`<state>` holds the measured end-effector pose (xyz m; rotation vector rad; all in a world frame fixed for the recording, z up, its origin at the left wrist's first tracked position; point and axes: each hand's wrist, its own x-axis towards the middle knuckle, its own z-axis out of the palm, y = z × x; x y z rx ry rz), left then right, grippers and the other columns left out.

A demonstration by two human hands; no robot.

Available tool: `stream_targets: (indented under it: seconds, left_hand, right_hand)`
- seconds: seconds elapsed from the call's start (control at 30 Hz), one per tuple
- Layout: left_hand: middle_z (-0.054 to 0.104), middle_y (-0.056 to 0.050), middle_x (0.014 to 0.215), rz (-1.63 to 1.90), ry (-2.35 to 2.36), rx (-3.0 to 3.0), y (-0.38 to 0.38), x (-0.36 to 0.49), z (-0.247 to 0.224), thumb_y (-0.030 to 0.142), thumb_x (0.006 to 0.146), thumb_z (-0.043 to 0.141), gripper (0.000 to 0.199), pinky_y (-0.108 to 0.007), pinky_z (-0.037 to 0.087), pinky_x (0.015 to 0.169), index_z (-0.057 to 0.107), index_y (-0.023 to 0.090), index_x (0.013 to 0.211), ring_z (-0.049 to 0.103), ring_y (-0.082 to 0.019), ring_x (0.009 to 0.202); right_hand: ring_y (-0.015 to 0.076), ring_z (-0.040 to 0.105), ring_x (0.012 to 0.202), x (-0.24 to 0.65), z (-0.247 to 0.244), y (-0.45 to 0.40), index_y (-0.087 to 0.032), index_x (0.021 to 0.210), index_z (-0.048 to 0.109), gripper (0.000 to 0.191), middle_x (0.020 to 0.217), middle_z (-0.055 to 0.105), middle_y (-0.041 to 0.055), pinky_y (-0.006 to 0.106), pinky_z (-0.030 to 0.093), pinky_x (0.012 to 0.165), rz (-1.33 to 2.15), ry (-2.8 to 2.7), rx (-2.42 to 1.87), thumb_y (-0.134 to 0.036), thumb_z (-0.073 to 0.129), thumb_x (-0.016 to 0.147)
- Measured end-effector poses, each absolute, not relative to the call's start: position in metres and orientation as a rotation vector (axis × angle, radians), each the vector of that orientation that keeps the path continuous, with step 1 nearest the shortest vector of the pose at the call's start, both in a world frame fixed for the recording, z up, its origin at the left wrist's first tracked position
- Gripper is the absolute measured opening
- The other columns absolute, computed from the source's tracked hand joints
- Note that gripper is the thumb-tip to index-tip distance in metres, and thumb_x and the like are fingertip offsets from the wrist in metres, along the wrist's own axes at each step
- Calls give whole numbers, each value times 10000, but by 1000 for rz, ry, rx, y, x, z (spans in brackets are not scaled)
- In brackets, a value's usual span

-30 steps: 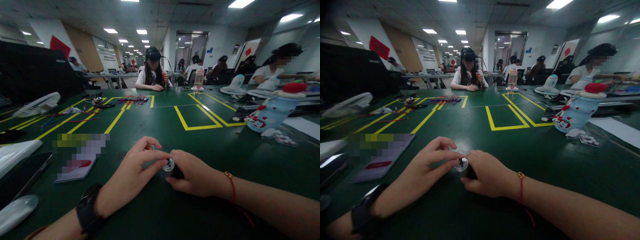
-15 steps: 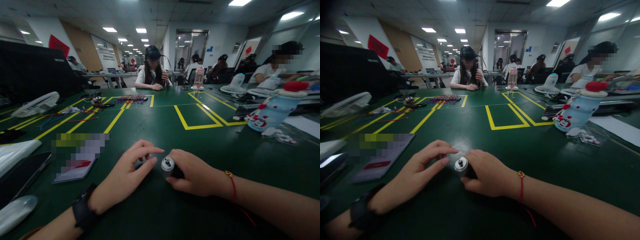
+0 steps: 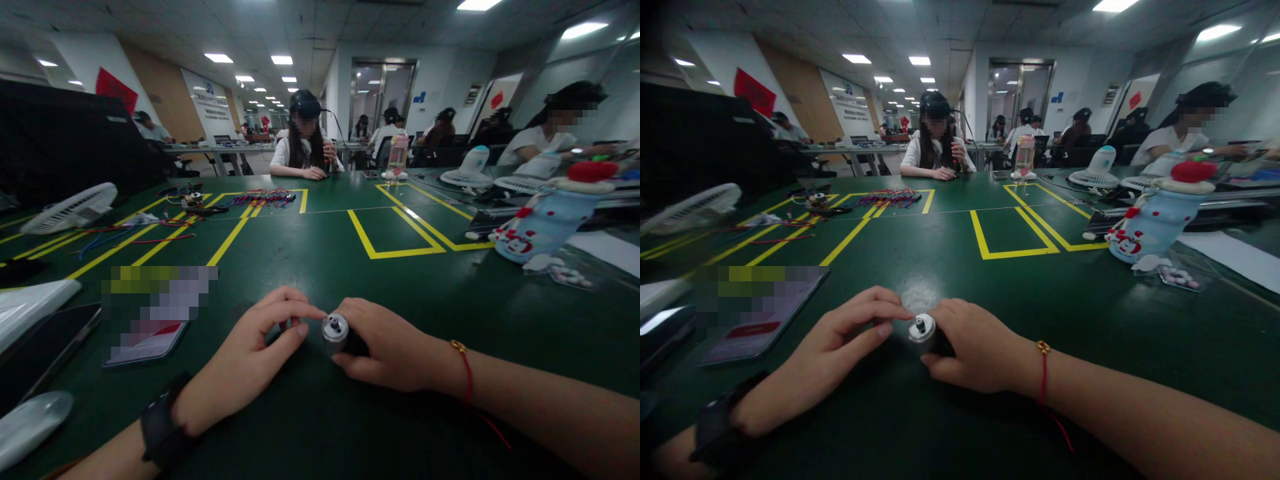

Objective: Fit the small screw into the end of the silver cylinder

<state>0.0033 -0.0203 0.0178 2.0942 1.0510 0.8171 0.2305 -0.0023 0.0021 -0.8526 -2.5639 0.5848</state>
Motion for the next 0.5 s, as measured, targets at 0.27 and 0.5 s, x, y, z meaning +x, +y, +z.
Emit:
stream_targets:
  seconds: [0.27, 0.5]
  left_hand:
    - [624, 4, 816, 779, 1273, 1682, -3, -3, 7, 255, 889, 542, 183, -287, 408, 718, 709, 236, 960, 563, -176, 784]
    - [613, 3, 777, 1002, 1130, 1236, 1, -8, -2, 232, 844, 615, 152, -242, 402, 662, 728, 195, 939, 520, -128, 708]
  right_hand:
    - [188, 491, 815, 233, 3, -1, -168, 1018, 540, 261, 950, 578, 62, 323, 409, 741, 598, -2575, -867, -261, 642, 797]
    - [190, 493, 818, 233, 4, -2, -163, 1004, 542, 251, 947, 578, 66, 323, 412, 743, 602, -2568, -878, -253, 643, 793]
